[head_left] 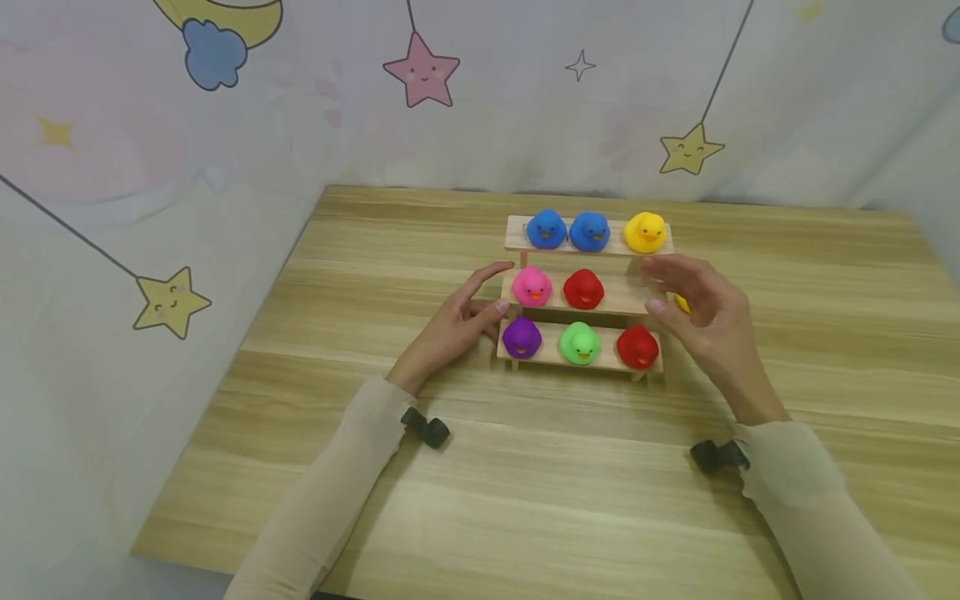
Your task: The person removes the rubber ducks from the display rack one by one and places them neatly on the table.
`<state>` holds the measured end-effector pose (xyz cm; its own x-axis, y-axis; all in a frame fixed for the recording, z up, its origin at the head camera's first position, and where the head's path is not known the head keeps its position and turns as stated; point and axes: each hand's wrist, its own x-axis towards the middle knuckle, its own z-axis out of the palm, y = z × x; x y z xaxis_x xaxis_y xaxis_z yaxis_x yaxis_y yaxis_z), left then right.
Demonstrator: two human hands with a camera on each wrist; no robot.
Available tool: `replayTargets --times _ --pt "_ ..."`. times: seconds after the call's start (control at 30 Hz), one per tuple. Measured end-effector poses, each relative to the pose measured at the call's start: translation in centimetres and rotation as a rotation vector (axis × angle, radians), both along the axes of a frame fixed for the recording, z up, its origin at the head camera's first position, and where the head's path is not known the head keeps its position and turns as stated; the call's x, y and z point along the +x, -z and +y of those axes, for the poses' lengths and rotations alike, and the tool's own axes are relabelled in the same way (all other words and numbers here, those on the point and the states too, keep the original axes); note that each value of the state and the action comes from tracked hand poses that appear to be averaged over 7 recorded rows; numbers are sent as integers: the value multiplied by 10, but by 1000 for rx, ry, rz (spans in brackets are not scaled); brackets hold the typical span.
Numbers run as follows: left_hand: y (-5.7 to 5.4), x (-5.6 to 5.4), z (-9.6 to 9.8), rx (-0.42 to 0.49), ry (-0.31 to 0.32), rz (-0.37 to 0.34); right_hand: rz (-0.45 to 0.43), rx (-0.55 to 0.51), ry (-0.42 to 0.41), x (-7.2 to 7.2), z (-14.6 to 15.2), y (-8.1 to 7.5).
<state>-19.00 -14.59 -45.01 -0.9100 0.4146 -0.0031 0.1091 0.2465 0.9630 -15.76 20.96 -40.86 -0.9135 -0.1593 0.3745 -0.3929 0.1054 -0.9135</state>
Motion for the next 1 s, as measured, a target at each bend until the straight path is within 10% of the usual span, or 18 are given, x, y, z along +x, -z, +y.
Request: replayTargets --times 1.0 --pt "0 0 1 -1 -5 2 0 167 -32 -10 -22 -11"
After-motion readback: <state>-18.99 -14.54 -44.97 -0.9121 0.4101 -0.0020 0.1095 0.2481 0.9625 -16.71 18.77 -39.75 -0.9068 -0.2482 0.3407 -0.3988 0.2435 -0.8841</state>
